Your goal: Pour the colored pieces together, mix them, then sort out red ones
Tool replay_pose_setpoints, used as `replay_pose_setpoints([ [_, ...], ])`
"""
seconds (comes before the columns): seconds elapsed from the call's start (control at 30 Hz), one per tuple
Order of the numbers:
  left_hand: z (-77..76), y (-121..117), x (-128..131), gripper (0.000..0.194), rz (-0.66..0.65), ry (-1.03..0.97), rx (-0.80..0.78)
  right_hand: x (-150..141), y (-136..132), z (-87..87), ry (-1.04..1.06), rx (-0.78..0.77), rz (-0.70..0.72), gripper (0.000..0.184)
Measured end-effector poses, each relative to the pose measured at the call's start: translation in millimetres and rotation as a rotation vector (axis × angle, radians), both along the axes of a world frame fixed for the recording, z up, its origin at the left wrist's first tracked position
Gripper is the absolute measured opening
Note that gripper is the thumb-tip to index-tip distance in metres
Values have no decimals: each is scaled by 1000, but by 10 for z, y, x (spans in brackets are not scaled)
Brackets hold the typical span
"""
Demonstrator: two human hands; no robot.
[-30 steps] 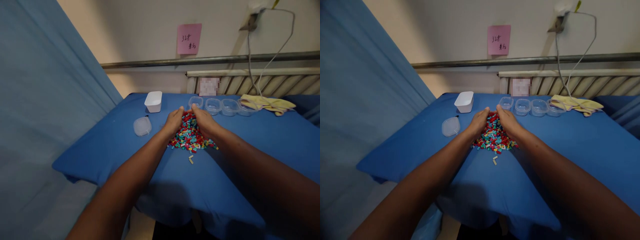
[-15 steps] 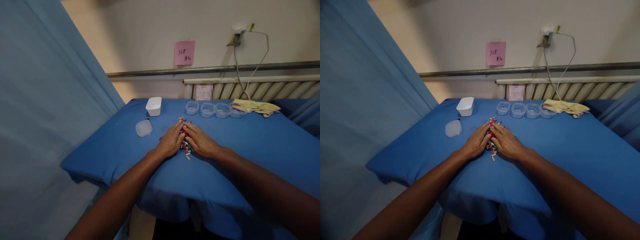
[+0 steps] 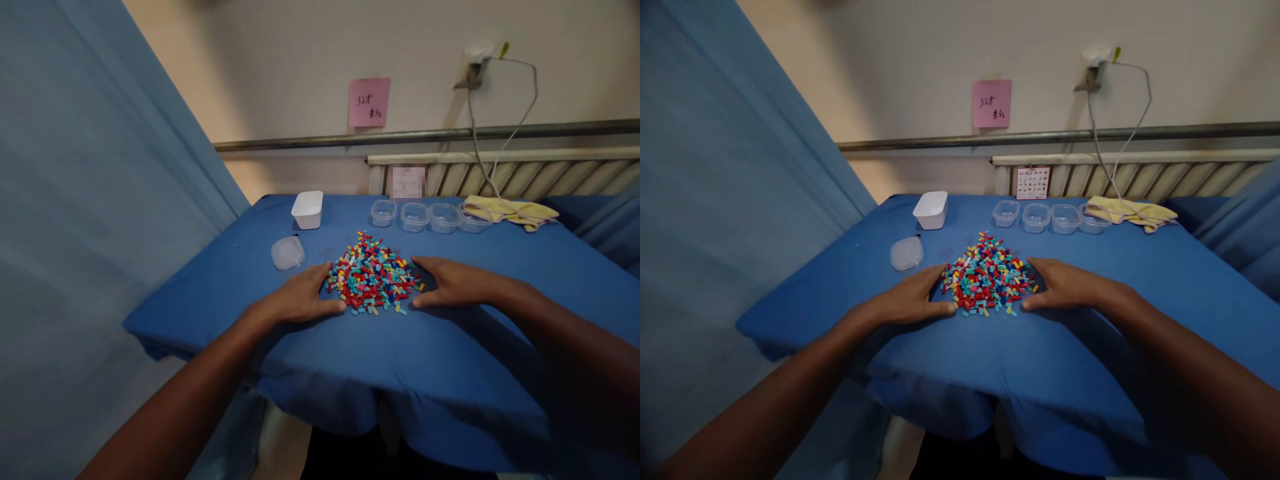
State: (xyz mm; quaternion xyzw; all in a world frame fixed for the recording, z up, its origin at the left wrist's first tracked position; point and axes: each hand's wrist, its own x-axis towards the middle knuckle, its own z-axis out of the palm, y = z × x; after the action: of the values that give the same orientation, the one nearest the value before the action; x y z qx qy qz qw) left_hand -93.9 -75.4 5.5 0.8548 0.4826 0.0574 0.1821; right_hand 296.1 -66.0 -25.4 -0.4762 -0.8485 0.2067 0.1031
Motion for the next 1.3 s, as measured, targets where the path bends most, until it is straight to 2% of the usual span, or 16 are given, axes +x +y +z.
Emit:
replay_pose_setpoints([
  [0.1,44,-2,-3,101,-106,32,-9,-78,-3,16,-31,16,61,91],
  [0.2,32,-9,153,79,-42,11,25,-305,-13,18,-36,29,-3,70],
  [0.4,-22,110,448,46,68,-185,-7,-639,58,29,110,16,-171,51],
  [0.53,-70,213,555,48,153,-325,-48,-737,161,-35,304,-91,-299,59],
  [0.67,-99,305,640,48,177,-443,-89,-857,245,-40,391,-164,-296,56],
  [0.8,-95,373,637,45,136,-510,-56,-1001,359,93,413,-100,-283,60],
  [0.9,-85,387,572,48,147,-513,-34,-1112,487,235,391,6,-220,60],
  [1.0,-81,372,508,46,145,-500,-34,-1202,601,359,392,17,-162,57],
  [1.17,-72,332,459,38,136,-524,-98,-1104,725,449,385,24,-94,45],
  [1.3,-33,329,420,36,96,-511,-103,-780,802,359,223,63,-128,39],
])
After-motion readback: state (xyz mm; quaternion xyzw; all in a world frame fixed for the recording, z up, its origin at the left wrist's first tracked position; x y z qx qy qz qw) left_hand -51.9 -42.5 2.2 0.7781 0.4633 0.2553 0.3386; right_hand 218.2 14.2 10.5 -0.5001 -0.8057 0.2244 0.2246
